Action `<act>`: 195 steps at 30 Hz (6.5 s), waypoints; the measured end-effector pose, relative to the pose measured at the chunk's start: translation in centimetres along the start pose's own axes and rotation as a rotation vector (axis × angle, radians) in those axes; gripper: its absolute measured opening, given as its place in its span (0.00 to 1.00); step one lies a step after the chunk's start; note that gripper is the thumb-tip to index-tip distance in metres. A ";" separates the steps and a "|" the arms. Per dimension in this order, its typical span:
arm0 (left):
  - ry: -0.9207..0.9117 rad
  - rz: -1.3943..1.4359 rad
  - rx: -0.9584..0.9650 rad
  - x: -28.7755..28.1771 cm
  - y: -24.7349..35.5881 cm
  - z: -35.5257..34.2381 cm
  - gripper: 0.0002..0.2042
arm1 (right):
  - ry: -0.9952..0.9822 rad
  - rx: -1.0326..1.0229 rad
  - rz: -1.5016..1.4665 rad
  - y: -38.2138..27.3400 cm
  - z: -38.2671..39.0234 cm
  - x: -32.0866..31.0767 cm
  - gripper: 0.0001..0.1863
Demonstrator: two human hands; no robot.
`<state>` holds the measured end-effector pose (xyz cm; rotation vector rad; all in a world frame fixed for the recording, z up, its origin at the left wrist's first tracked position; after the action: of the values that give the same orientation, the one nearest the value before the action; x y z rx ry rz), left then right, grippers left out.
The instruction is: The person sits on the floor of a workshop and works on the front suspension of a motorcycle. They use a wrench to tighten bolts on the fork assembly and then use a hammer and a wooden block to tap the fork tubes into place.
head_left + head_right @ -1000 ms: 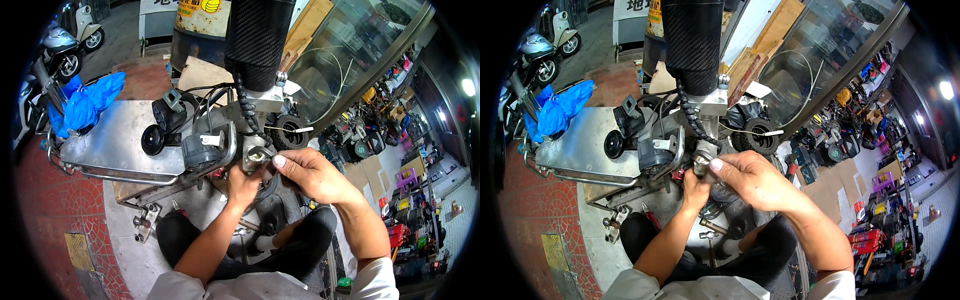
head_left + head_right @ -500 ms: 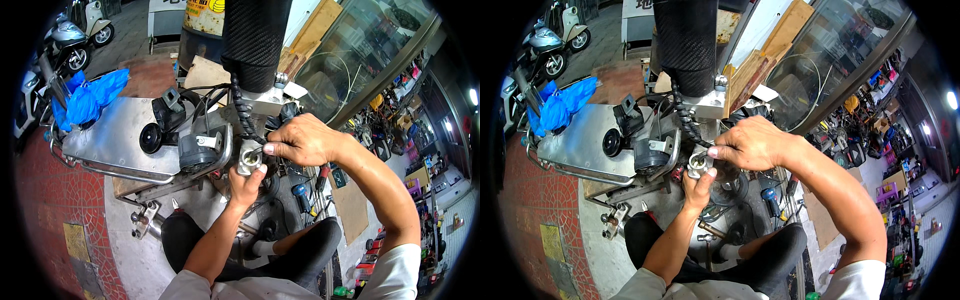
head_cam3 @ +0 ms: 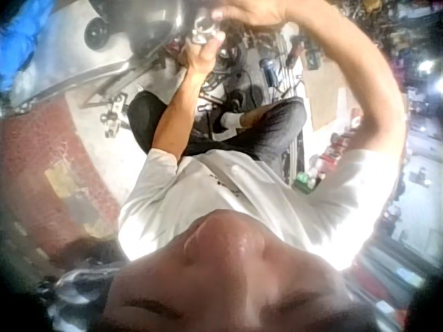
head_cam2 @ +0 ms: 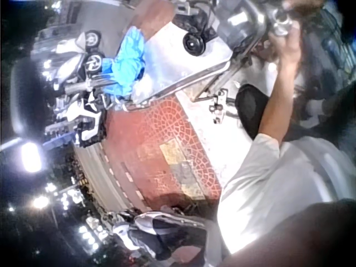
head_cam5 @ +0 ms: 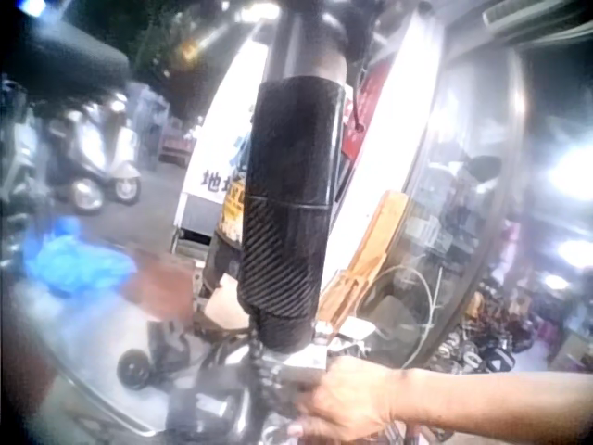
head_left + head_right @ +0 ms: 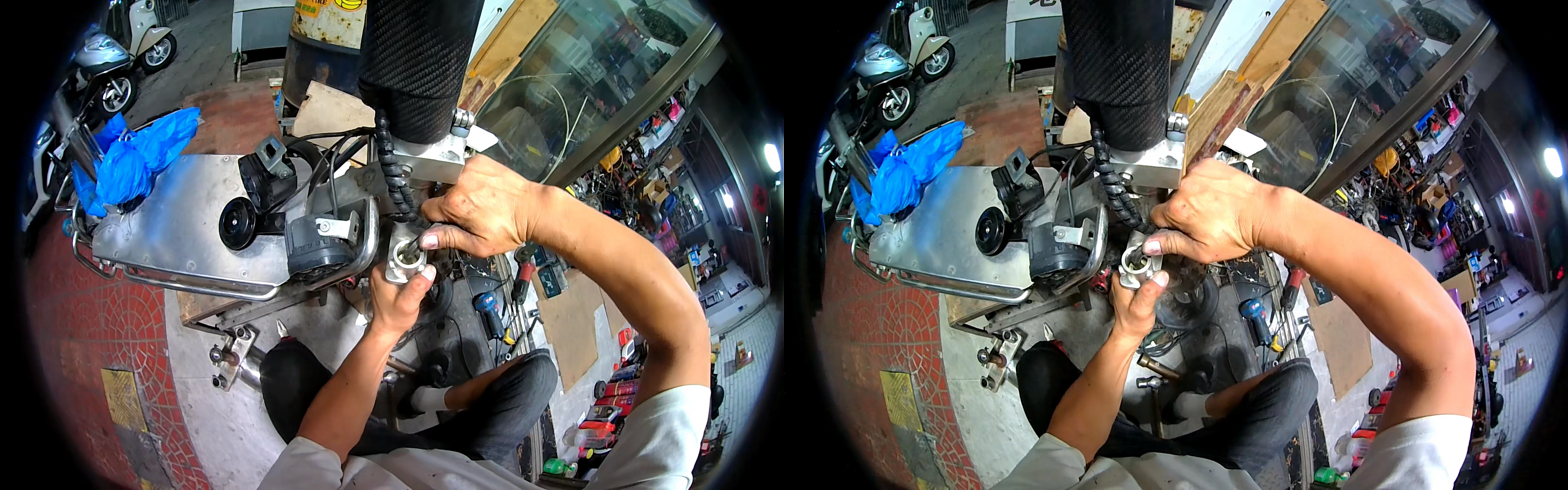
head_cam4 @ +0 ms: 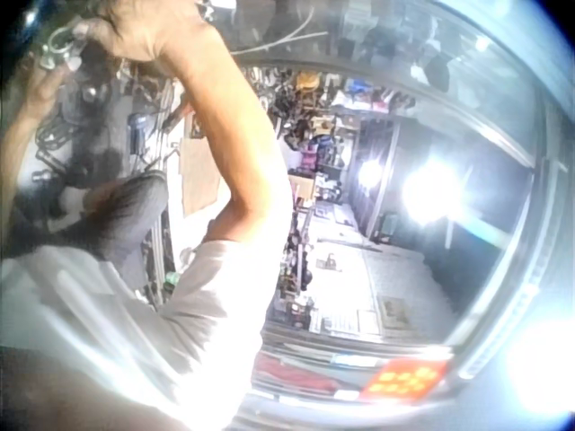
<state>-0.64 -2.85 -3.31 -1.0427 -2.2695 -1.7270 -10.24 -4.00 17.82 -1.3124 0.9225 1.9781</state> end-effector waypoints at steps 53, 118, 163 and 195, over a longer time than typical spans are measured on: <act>0.048 -0.035 -0.013 1.3 -1.3 0.2 0.19 | -0.331 0.604 -0.382 1.5 -0.4 -0.9 0.43; 0.206 -0.358 -0.313 -2.0 6.4 4.0 0.15 | 0.830 0.200 -0.980 -6.1 0.2 20.7 0.17; 0.187 -1.862 -0.983 10.4 13.2 -1.8 0.10 | 0.683 0.380 -1.235 -6.1 -1.9 20.5 0.12; -0.233 -1.694 -0.272 8.2 15.0 2.5 0.12 | 0.511 0.258 -1.265 -5.6 -0.3 19.4 0.18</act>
<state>2.51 4.89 11.80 1.3142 -3.2997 -2.2493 -12.38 0.84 -1.65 -1.6466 0.3115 0.5552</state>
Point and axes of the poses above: each hand's wrist, its own z-axis away from the middle knuckle, its own x-axis out of the palm, y = z × x, the point moved 3 cm from there along -z, towards the middle knuckle, and after that the axes turned 2 degrees about z, right-handed, at the moved point
